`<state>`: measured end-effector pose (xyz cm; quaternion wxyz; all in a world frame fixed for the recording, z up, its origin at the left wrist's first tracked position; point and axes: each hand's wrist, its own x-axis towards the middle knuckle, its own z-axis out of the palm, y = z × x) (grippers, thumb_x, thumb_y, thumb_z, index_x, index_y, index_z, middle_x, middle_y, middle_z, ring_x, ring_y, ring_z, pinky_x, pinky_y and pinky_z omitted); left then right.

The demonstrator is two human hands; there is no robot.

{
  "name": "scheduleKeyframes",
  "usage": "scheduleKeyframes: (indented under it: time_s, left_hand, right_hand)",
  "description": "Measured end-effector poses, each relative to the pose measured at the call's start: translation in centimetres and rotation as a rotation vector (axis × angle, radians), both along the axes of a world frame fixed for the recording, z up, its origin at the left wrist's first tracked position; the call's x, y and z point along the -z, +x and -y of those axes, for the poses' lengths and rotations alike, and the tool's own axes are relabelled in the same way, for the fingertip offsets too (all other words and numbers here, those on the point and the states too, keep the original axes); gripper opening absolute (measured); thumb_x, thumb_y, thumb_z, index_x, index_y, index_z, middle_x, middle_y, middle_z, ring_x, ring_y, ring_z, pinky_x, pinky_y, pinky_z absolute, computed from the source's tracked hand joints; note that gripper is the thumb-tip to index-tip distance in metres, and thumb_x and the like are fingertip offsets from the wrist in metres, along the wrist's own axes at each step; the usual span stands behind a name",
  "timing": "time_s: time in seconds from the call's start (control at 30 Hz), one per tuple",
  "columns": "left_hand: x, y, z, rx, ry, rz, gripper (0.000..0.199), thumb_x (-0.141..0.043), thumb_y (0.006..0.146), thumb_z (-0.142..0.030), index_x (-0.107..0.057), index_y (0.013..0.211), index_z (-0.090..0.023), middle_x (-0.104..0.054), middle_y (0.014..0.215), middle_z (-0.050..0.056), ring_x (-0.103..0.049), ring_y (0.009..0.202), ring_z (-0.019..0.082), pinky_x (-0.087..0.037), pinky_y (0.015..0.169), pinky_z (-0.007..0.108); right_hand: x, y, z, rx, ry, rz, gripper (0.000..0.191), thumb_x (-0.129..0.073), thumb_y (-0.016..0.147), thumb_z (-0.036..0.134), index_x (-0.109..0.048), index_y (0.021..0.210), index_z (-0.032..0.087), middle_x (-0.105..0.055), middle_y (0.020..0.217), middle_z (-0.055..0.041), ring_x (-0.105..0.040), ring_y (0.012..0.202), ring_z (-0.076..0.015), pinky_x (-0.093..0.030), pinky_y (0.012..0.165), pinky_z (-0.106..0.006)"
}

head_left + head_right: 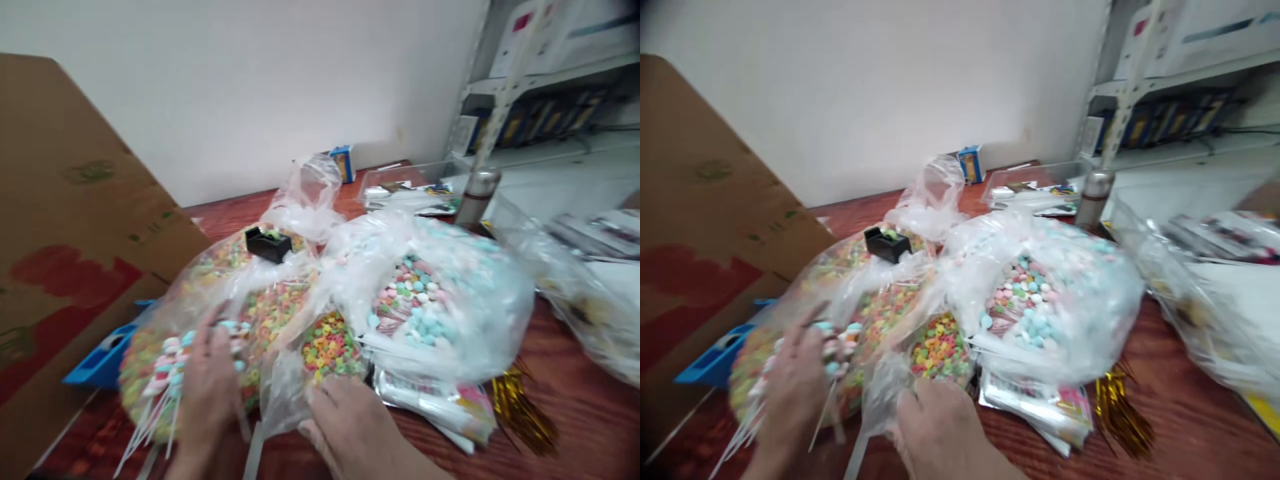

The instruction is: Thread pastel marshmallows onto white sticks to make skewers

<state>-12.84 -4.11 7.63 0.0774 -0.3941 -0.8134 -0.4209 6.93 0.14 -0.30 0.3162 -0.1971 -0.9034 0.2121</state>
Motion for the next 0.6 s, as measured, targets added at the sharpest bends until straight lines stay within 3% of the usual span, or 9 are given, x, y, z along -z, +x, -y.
scheduleKeyframes:
  time_s: [0.03,0.07,0.13,0.27,0.37,0.53,0.6]
  left_hand:
    - [-0.4,-2.3,0.3,-0.049,-0.019,-0.046,0.038,-0.042,0.090,-0.037,-0.059,0.123,-0.027,-0.066,0.081,0.006,-0.061,0.079,0.029,-0.044,0.068,0.042]
    - [-0.4,-4.4,0.6,-0.062,-0.143,-0.186,0.041,-0.037,0.092,-0.036,-0.055,0.127,-0.027,-0.067,0.094,0.010,-0.060,0.088,0.031,-0.043,0.073,0.044]
    - [0.8,-7.7,1.2,-0.051,-0.282,-0.452,0.042,-0.031,0.092,-0.033,-0.053,0.127,-0.023,-0.064,0.104,0.016,-0.058,0.094,0.034,-0.040,0.073,0.045]
    - [4.9,-11.0,1.7,-0.114,-0.463,-0.772,0.035,-0.039,0.088,-0.030,-0.060,0.114,-0.019,-0.064,0.078,0.011,-0.057,0.073,0.028,-0.037,0.064,0.037]
    - [6.0,-11.4,1.7,-0.125,-0.470,-0.827,0.035,-0.046,0.085,-0.032,-0.058,0.116,-0.018,-0.067,0.082,0.009,-0.057,0.075,0.028,-0.040,0.066,0.034]
    - [3.6,-8.2,2.0,-0.081,-0.303,-0.687,0.038,-0.044,0.091,-0.030,-0.054,0.124,-0.015,-0.061,0.119,0.021,-0.054,0.114,0.038,-0.042,0.093,0.047]
    - [3.0,-5.2,2.0,-0.045,-0.146,-0.576,0.034,-0.048,0.090,-0.030,-0.058,0.121,-0.018,-0.060,0.124,0.017,-0.052,0.119,0.035,-0.038,0.102,0.049]
  right_hand:
    - [0.4,1.2,-0.3,0.021,0.022,0.043,0.020,-0.041,0.092,0.018,-0.056,0.078,0.022,-0.063,0.072,-0.0025,-0.059,0.063,-0.0195,-0.039,0.055,-0.030]
    - [1.0,2.9,-0.5,0.055,-0.011,0.093,0.022,-0.040,0.092,0.016,-0.055,0.078,0.022,-0.062,0.072,-0.0014,-0.058,0.064,-0.0179,-0.039,0.056,-0.028]
    - [2.3,6.5,-1.1,0.179,-0.108,0.217,0.024,-0.039,0.095,0.016,-0.056,0.080,0.022,-0.060,0.075,-0.0016,-0.058,0.067,-0.0172,-0.040,0.061,-0.028]
    - [4.0,10.8,-3.6,0.347,-0.143,0.336,0.024,-0.038,0.098,0.021,-0.061,0.093,0.022,-0.060,0.086,-0.0044,-0.058,0.080,-0.0194,-0.040,0.070,-0.029]
    - [3.9,10.1,-5.9,0.412,-0.065,0.404,0.020,-0.044,0.095,0.020,-0.063,0.096,0.020,-0.061,0.091,-0.0072,-0.055,0.087,-0.0227,-0.039,0.075,-0.032]
    - [3.9,7.6,-7.7,0.392,-0.038,0.467,0.019,-0.051,0.090,0.012,-0.062,0.077,0.019,-0.062,0.082,-0.0058,-0.054,0.079,-0.0216,-0.036,0.069,-0.032]
    - [4.4,7.7,-7.7,0.395,-0.049,0.453,0.020,-0.051,0.091,0.012,-0.061,0.075,0.020,-0.061,0.080,-0.0047,-0.054,0.077,-0.0205,-0.036,0.068,-0.031]
